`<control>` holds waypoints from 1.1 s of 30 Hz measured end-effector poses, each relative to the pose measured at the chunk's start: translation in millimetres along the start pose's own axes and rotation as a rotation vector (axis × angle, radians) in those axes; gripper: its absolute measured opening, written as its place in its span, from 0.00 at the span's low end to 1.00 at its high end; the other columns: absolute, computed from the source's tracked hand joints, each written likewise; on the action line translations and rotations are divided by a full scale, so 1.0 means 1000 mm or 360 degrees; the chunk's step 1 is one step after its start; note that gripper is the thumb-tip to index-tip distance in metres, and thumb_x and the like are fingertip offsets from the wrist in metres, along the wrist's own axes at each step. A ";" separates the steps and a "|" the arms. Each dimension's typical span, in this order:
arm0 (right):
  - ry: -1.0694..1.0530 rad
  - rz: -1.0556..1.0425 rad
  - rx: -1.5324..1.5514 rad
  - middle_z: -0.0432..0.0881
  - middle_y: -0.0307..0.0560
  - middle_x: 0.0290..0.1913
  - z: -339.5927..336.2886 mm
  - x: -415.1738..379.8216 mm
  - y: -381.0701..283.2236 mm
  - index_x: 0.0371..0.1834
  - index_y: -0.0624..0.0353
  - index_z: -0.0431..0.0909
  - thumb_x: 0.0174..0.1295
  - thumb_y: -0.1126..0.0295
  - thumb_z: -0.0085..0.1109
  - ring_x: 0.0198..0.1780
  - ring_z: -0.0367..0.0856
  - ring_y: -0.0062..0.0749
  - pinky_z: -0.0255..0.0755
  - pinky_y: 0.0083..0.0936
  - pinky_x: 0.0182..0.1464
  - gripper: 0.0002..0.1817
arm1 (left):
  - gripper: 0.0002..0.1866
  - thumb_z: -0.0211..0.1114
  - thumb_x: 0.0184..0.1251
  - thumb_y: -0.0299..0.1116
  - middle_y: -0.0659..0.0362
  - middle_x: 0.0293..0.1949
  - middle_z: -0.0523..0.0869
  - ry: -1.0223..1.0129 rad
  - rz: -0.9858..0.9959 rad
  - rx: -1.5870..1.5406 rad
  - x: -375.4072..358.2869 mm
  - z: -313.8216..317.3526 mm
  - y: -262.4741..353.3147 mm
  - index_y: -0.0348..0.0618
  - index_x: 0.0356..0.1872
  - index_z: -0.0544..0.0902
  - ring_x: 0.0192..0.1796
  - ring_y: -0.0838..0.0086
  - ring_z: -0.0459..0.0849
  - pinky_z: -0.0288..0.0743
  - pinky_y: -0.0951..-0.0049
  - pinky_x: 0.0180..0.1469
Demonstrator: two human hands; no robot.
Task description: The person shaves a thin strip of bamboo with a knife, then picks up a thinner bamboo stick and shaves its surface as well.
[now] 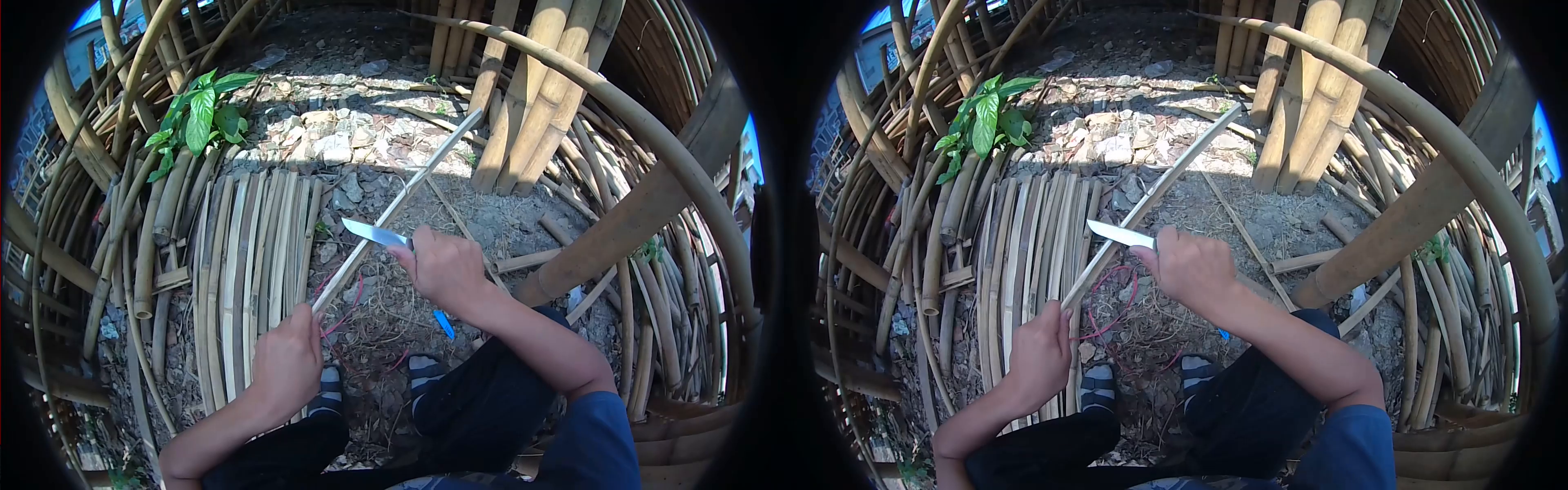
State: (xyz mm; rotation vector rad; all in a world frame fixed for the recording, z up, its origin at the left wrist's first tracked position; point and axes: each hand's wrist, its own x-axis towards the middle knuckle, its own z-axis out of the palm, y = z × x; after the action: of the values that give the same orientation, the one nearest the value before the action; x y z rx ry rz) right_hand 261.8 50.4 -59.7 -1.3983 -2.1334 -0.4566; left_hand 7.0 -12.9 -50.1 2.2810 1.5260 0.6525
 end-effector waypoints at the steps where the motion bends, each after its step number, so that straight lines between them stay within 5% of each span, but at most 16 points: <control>1: 0.0000 -0.0006 -0.0003 0.76 0.46 0.13 -0.001 0.001 0.001 0.25 0.58 0.72 0.70 0.49 0.58 0.12 0.78 0.39 0.70 0.36 0.14 0.24 | 0.10 0.55 0.76 0.29 0.41 0.21 0.78 0.0005 -0.0001 -0.0004 0.001 0.001 0.000 0.36 0.33 0.70 0.24 0.42 0.80 0.72 0.46 0.27; 7: -0.0092 0.0151 0.0130 0.75 0.47 0.15 -0.005 -0.009 -0.026 0.25 0.58 0.71 0.70 0.50 0.58 0.14 0.78 0.42 0.69 0.38 0.16 0.24 | 0.09 0.56 0.75 0.29 0.41 0.24 0.80 0.0068 0.0016 0.0100 0.002 0.003 0.002 0.37 0.34 0.71 0.25 0.43 0.81 0.74 0.47 0.27; 9: -0.0103 -0.0063 0.0294 0.75 0.47 0.15 -0.005 -0.018 -0.041 0.24 0.58 0.71 0.69 0.50 0.59 0.15 0.78 0.41 0.69 0.37 0.17 0.24 | 0.08 0.57 0.75 0.29 0.41 0.24 0.80 0.0050 0.0029 0.0136 0.002 0.005 0.003 0.37 0.34 0.71 0.25 0.43 0.82 0.74 0.47 0.28; 20: 0.0036 0.0001 -0.0074 0.75 0.47 0.14 0.001 0.007 0.011 0.24 0.57 0.70 0.70 0.50 0.58 0.15 0.78 0.44 0.69 0.38 0.16 0.24 | 0.07 0.57 0.74 0.28 0.42 0.24 0.80 0.0126 0.0043 0.0125 0.005 -0.002 0.000 0.37 0.36 0.71 0.26 0.43 0.81 0.74 0.46 0.27; 22: 0.0062 0.0303 -0.0177 0.76 0.48 0.14 0.002 0.016 0.018 0.25 0.56 0.71 0.72 0.50 0.56 0.15 0.78 0.46 0.69 0.39 0.16 0.23 | 0.07 0.57 0.74 0.28 0.42 0.24 0.80 0.0100 0.0036 0.0124 0.002 -0.001 -0.002 0.37 0.35 0.71 0.26 0.43 0.81 0.74 0.46 0.27; 26: 0.0075 0.0148 -0.0244 0.75 0.49 0.14 0.003 0.019 0.046 0.25 0.56 0.71 0.73 0.51 0.54 0.15 0.78 0.46 0.68 0.39 0.16 0.23 | 0.08 0.57 0.74 0.27 0.42 0.24 0.79 0.0126 0.0041 0.0100 0.000 -0.001 -0.004 0.37 0.34 0.70 0.25 0.43 0.81 0.73 0.47 0.27; 33: -0.0079 0.0165 -0.0059 0.76 0.49 0.14 0.003 0.007 0.012 0.26 0.58 0.72 0.72 0.51 0.55 0.15 0.79 0.45 0.69 0.40 0.17 0.23 | 0.08 0.56 0.75 0.27 0.41 0.23 0.79 0.0040 0.0014 0.0125 -0.006 0.000 -0.008 0.36 0.34 0.70 0.25 0.42 0.81 0.73 0.47 0.26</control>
State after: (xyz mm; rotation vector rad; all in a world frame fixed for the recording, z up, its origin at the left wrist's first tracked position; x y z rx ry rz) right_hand 270.2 61.9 -57.9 -1.5478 -2.0888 -0.4275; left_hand -0.8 -15.2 -55.5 2.3467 1.5809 0.6362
